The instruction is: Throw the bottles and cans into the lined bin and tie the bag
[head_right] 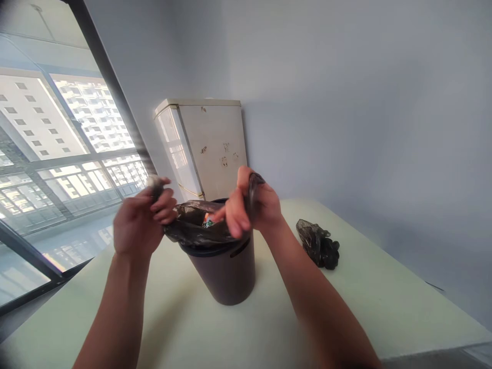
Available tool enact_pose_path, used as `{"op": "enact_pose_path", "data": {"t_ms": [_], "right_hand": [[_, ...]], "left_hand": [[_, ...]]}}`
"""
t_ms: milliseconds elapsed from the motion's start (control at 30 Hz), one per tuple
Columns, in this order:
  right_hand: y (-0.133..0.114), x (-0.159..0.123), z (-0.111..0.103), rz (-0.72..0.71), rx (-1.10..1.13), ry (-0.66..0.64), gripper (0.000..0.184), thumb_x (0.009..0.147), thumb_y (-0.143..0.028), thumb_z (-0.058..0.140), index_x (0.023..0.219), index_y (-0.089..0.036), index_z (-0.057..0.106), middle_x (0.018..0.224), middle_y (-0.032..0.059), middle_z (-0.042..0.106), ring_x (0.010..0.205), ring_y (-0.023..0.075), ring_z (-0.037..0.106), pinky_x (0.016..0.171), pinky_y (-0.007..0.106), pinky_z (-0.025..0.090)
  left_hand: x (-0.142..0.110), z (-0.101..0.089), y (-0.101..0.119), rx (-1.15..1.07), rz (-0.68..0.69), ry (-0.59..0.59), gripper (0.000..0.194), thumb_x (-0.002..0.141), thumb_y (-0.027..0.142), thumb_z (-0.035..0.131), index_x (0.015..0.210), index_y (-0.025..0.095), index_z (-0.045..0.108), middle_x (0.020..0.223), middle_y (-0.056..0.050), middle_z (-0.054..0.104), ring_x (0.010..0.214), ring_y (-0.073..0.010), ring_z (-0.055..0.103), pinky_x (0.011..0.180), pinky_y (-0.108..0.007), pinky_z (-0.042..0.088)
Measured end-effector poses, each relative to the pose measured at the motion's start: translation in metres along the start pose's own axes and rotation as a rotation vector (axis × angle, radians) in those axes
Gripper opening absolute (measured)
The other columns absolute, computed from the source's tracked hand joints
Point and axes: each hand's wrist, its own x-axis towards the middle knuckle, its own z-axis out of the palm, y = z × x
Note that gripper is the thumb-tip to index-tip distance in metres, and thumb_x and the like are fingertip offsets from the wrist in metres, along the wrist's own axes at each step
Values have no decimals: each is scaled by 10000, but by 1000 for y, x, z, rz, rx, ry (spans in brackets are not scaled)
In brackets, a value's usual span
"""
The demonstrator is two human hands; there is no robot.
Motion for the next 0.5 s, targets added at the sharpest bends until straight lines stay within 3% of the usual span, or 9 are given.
{"op": "enact_pose_path", "data": {"t_ms": [100, 233, 300, 367, 433, 500], "right_hand": [[-9, -2, 4, 120, -34, -112, 630, 785, -824, 626, 772, -273, 322, 469, -133, 163, 383, 82, 166, 420, 235, 318], [-25, 1, 19, 278, -99, -321, 288, 950, -502, 565, 923, -215, 566, 613, -77, 313, 495, 80, 155, 451, 233, 164], [-27, 4, 26, 339, -138, -331, 223, 926, -378, 542, 996, -180, 618, 688, -45, 383, 533, 84, 204, 469, 241, 175], [-24, 6, 31, 358, -186, -230, 170, 894, -290, 550, 1018, -191, 608, 724, -39, 416, 552, 84, 253, 484, 232, 234], [-20, 6, 35, 340, -243, -107, 156, 901, -260, 579, 1050, -235, 542, 737, -51, 452, 564, 85, 326, 506, 213, 314], [-16, 5, 37, 326, -284, -69, 188, 940, -284, 592, 1056, -271, 445, 751, -58, 519, 588, 95, 422, 544, 211, 399]], "left_hand": [[-3, 11, -9, 123, -9, -39, 225, 924, 261, 677, 1121, 157, 647, 676, 51, 418, 509, -47, 350, 473, -178, 314], [-4, 15, -20, 301, 73, -26, 149, 972, 317, 694, 1017, 183, 646, 713, 10, 586, 515, -54, 453, 500, -196, 369], [-4, 13, -23, 395, 89, 3, 154, 960, 323, 717, 966, 173, 682, 790, -29, 668, 529, -61, 505, 495, -207, 399], [-4, 12, -25, 464, 88, 19, 145, 927, 310, 758, 937, 168, 729, 912, -72, 730, 554, -73, 566, 489, -216, 437], [-5, 12, -25, 503, 71, -7, 139, 892, 303, 795, 937, 175, 766, 1067, -112, 758, 576, -89, 618, 492, -231, 485], [-6, 14, -25, 543, 50, -62, 140, 873, 311, 812, 907, 178, 789, 1241, -146, 737, 574, -94, 643, 497, -250, 529]]}}
